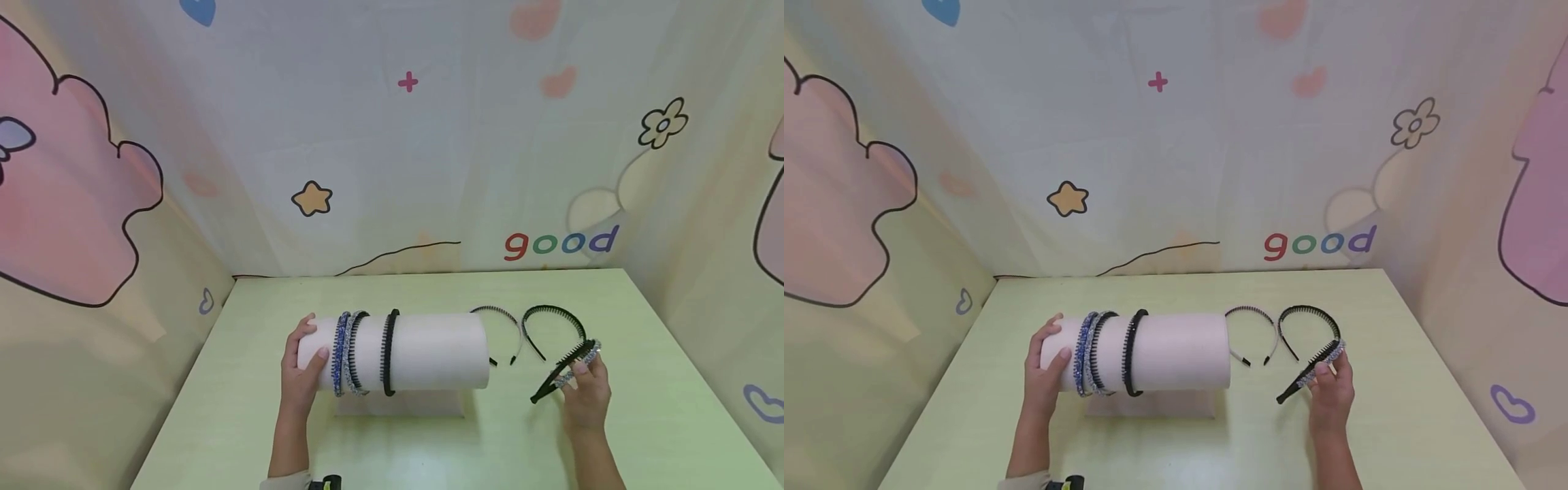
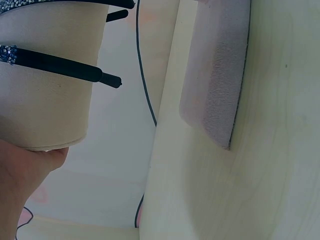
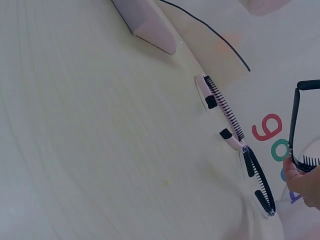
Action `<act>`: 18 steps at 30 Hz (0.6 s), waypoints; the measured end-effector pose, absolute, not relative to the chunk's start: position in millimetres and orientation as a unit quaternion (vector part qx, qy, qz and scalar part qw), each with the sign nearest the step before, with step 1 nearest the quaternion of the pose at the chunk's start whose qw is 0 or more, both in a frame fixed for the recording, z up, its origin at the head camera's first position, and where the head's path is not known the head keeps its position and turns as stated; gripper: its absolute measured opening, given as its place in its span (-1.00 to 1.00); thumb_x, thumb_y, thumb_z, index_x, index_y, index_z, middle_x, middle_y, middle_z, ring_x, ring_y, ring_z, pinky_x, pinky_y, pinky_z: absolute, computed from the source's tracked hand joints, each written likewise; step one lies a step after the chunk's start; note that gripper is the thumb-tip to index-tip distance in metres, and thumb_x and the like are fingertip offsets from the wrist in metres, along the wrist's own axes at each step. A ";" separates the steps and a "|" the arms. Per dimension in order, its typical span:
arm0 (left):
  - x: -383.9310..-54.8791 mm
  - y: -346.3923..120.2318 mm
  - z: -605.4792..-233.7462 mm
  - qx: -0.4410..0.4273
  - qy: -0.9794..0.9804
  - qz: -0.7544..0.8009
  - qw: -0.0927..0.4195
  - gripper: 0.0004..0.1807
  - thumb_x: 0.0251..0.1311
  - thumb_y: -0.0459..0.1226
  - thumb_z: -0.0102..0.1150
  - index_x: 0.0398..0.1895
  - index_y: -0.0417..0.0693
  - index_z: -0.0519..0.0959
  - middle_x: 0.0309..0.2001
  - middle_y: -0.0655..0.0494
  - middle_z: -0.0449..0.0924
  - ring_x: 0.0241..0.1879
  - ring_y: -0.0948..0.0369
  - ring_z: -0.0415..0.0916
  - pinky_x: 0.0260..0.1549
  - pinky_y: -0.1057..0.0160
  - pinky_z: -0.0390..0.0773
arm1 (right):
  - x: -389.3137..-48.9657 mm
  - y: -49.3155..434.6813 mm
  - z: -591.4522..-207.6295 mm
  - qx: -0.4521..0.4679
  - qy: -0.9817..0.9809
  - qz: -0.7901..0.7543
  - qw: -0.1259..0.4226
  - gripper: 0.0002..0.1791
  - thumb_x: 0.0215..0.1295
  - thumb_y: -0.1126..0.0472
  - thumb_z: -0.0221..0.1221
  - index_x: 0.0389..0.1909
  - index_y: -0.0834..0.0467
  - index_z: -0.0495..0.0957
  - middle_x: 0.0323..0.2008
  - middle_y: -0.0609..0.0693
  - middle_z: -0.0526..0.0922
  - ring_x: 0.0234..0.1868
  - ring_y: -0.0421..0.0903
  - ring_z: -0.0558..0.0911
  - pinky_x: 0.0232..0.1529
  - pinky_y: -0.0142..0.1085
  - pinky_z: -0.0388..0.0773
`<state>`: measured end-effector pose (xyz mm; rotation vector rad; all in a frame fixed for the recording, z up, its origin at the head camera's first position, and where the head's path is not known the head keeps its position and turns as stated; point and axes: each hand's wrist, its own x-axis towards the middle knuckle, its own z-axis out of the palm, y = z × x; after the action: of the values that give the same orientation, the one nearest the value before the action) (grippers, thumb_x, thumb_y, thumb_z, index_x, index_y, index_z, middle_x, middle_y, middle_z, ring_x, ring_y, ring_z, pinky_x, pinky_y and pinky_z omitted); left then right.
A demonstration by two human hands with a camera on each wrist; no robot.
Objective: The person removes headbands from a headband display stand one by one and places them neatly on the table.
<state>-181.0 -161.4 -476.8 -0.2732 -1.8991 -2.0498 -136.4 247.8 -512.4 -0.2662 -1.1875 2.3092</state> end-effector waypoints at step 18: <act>-181.0 -162.8 -478.0 -0.100 -0.666 -0.721 0.165 -0.62 0.17 -0.43 0.05 0.06 -0.16 0.30 0.33 0.15 0.17 0.15 0.01 0.22 -0.13 0.20 0.46 | -146.1 304.5 -518.2 -0.257 -0.520 0.764 0.282 -0.44 0.27 0.13 0.07 0.30 0.04 0.25 0.08 -0.09 0.33 -0.07 -0.24 0.33 -0.35 -0.52 0.37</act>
<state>-181.0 -162.8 -478.0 -0.2836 -1.8971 -2.0525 -146.1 304.5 -518.2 -0.6893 -1.3930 2.0453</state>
